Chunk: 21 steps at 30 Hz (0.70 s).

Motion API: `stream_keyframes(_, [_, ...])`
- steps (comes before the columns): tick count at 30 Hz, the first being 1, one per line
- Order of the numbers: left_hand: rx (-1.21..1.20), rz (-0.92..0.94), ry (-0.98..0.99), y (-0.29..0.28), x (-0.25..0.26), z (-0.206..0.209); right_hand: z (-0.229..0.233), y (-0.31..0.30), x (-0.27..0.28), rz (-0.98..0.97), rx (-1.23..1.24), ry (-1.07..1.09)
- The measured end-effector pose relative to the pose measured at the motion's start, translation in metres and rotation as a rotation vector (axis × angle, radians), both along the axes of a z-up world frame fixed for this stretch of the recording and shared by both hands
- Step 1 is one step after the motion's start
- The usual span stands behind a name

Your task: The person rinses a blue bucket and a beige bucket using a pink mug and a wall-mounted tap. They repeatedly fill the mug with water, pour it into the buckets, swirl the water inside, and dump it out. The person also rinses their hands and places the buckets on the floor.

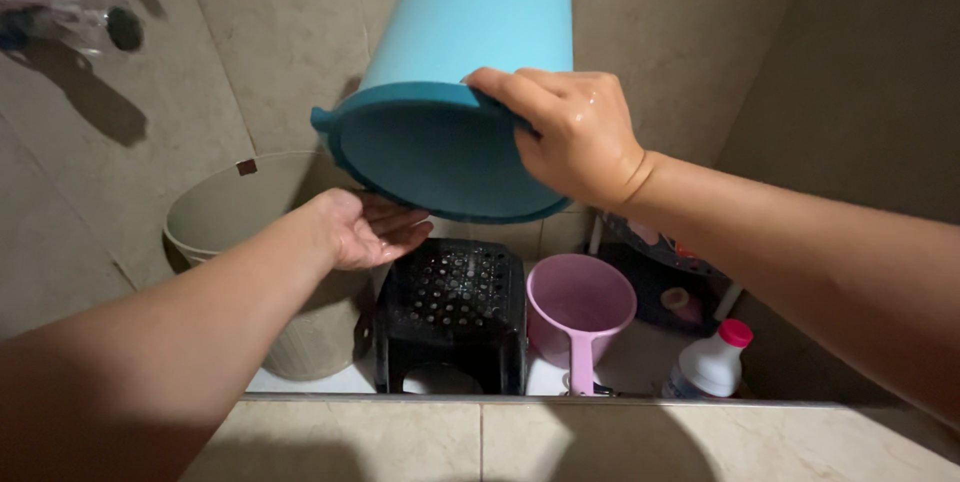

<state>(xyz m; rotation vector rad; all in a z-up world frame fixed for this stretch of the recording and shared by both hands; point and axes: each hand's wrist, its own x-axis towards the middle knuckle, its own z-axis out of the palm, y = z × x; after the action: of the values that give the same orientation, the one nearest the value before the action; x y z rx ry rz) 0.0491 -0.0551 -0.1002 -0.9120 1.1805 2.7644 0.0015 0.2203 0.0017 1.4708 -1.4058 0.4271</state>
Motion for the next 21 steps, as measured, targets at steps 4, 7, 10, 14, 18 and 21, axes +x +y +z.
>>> stream_keyframes(4, [0.115,0.036,0.013,-0.003,-0.001,-0.001,-0.005,0.006,0.002,0.021,0.0,0.022])
stream_keyframes(7, [0.359,-0.053,0.006,-0.021,-0.006,-0.008,-0.014,0.019,0.003,-0.005,0.07,0.038])
stream_keyframes(10, [0.526,-0.227,0.036,-0.041,-0.011,-0.019,-0.023,0.043,0.0,-0.008,0.114,0.001])
stream_keyframes(14, [0.194,-0.291,-0.002,-0.036,-0.034,-0.033,-0.035,0.083,-0.009,-0.075,0.181,-0.035])
stream_keyframes(18, [-0.062,-0.314,0.051,0.013,-0.074,-0.05,-0.066,0.122,-0.003,-0.165,0.012,-0.366])
stream_keyframes(21, [-0.083,-0.419,0.069,0.061,-0.1,-0.058,-0.088,0.153,0.009,-0.309,-0.24,-0.866])
